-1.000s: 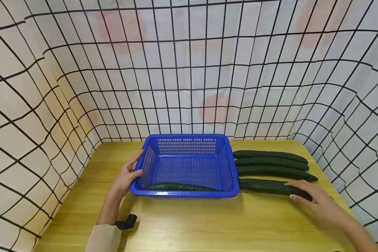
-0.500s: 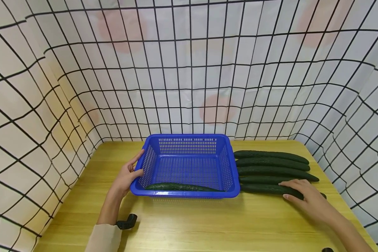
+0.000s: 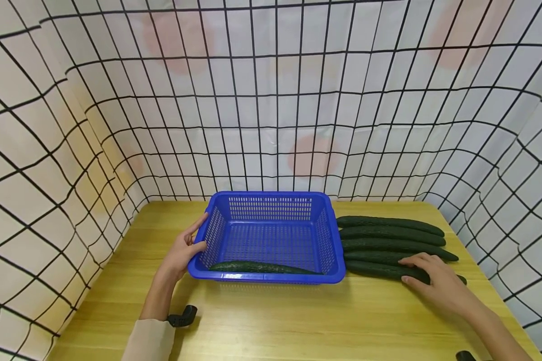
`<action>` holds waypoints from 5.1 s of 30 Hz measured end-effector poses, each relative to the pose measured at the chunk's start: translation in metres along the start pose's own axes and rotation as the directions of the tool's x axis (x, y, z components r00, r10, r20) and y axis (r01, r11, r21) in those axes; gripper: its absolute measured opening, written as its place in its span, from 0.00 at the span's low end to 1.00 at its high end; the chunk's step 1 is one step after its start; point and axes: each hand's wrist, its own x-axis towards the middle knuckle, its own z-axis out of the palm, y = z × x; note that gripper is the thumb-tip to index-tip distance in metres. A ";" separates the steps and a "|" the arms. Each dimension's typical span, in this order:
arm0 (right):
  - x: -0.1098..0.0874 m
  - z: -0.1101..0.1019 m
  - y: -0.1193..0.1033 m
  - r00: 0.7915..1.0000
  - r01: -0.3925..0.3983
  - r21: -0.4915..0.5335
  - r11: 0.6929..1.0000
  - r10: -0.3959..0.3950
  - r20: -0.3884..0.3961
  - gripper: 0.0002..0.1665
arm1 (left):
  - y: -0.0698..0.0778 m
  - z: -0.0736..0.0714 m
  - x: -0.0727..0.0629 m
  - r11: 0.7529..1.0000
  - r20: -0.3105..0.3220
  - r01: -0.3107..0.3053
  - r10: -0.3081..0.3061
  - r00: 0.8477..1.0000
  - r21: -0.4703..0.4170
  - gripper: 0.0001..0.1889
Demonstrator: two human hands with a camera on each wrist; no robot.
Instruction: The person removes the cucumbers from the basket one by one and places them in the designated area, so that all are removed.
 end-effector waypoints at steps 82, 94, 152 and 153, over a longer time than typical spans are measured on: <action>0.162 0.086 -0.241 0.825 0.280 0.202 0.938 -0.343 0.449 0.29 | -0.001 0.002 0.000 1.000 -0.004 0.008 -0.008 1.000 0.004 0.47; 0.162 0.092 -0.241 0.772 0.244 0.150 0.958 -0.286 0.568 0.19 | -0.002 0.002 -0.001 1.000 -0.016 0.018 -0.018 1.000 0.016 0.47; 0.126 0.002 -0.194 0.943 0.333 0.037 0.942 -0.331 -0.045 0.21 | 0.003 0.007 0.007 1.000 -0.016 0.008 -0.008 1.000 0.002 0.46; 0.124 -0.001 -0.189 0.944 0.328 0.037 0.944 -0.326 -0.051 0.21 | 0.004 0.007 0.007 1.000 -0.016 0.009 -0.009 1.000 0.002 0.47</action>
